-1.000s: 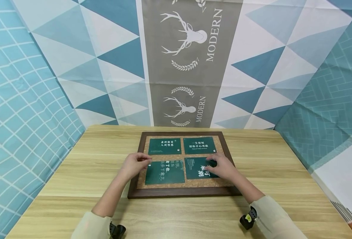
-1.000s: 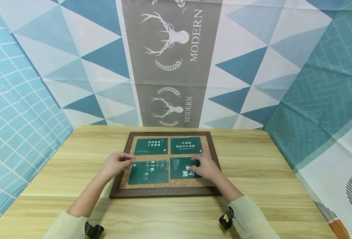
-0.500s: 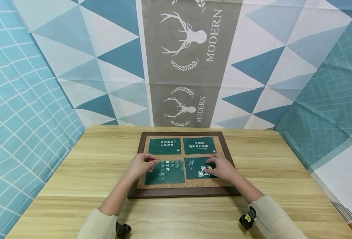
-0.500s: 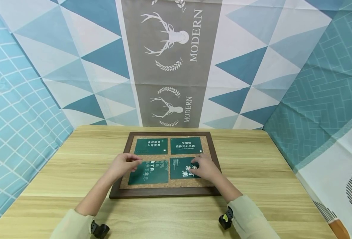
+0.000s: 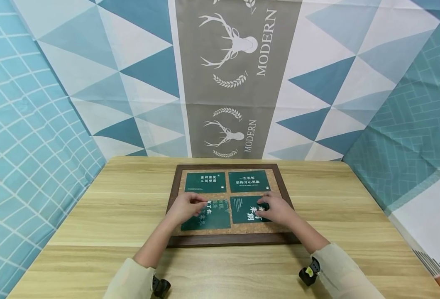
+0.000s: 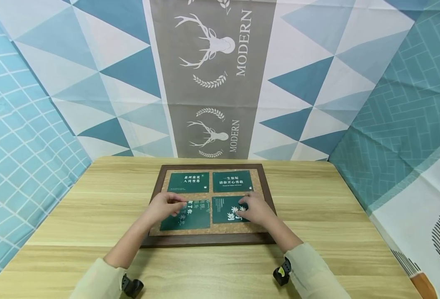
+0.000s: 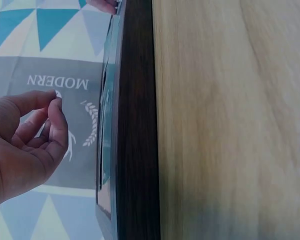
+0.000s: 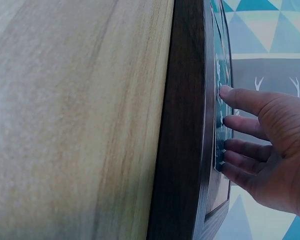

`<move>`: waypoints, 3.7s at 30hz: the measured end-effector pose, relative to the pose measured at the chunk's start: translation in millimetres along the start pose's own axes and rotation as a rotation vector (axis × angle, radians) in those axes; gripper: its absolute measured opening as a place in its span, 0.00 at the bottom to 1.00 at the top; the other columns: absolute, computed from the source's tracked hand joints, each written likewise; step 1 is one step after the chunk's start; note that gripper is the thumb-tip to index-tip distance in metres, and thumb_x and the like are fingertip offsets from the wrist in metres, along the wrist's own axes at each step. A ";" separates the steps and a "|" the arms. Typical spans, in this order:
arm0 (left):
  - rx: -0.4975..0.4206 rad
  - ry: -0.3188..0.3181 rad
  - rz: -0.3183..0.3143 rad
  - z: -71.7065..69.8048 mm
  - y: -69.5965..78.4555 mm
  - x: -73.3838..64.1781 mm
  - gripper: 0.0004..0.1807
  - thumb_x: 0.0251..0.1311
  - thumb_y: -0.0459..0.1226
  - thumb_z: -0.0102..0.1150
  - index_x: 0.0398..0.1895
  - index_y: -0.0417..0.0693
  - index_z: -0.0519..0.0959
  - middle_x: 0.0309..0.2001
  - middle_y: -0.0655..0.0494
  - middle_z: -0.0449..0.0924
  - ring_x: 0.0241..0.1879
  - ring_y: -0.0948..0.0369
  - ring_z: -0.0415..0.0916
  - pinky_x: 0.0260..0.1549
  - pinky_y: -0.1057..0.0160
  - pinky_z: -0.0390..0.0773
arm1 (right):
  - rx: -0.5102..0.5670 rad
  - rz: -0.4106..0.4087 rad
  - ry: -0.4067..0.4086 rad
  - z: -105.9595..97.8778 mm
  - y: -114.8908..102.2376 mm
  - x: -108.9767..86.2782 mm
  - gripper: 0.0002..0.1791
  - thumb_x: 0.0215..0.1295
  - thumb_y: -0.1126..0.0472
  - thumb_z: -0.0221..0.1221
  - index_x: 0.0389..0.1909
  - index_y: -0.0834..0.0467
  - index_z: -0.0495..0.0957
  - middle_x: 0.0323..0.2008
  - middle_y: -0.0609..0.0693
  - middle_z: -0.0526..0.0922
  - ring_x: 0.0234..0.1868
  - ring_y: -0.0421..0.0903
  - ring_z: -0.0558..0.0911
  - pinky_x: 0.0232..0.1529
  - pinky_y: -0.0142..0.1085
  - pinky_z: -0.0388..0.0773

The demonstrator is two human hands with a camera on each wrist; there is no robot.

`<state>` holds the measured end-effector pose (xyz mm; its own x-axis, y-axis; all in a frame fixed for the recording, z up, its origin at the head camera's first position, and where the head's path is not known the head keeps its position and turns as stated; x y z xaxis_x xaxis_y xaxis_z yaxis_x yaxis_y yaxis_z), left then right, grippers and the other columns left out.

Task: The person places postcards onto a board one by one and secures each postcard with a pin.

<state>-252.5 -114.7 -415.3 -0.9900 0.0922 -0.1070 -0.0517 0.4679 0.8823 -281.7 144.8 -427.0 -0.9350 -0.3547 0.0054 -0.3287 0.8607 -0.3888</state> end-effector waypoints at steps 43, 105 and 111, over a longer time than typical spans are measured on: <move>0.132 -0.208 0.108 69.8 24.2 10.5 0.07 0.60 0.38 0.59 0.36 0.46 0.84 0.40 0.53 0.80 0.26 0.63 0.74 0.25 0.66 0.76 | 0.027 0.044 -0.035 2.2 3.1 0.5 0.20 0.54 0.51 0.67 0.46 0.57 0.82 0.59 0.61 0.71 0.62 0.60 0.69 0.58 0.53 0.70; 0.440 -0.229 -0.033 105.2 36.0 12.5 0.26 0.59 0.37 0.58 0.03 0.52 0.64 0.08 0.61 0.61 0.13 0.63 0.52 0.17 0.64 0.59 | 0.026 0.016 -0.005 -5.4 -1.5 2.6 0.19 0.52 0.52 0.68 0.44 0.57 0.83 0.54 0.59 0.74 0.59 0.57 0.72 0.56 0.51 0.72; 0.508 -0.214 -0.029 104.1 39.3 11.5 0.24 0.59 0.37 0.58 0.05 0.51 0.67 0.11 0.62 0.63 0.14 0.63 0.57 0.18 0.64 0.63 | 0.026 0.023 -0.012 -5.7 -1.9 2.5 0.19 0.52 0.52 0.68 0.44 0.58 0.83 0.54 0.59 0.74 0.58 0.57 0.72 0.57 0.51 0.71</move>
<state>-252.2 -3.8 -429.6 -0.9375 0.2251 -0.2654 0.0442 0.8335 0.5507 -284.2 144.4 -421.0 -0.9404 -0.3396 -0.0144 -0.3038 0.8587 -0.4127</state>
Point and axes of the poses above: each hand's wrist, its own x-axis towards the middle knuckle, its own z-axis out of the palm, y = z × x, the point moved 9 cm from there along x, towards the middle knuckle
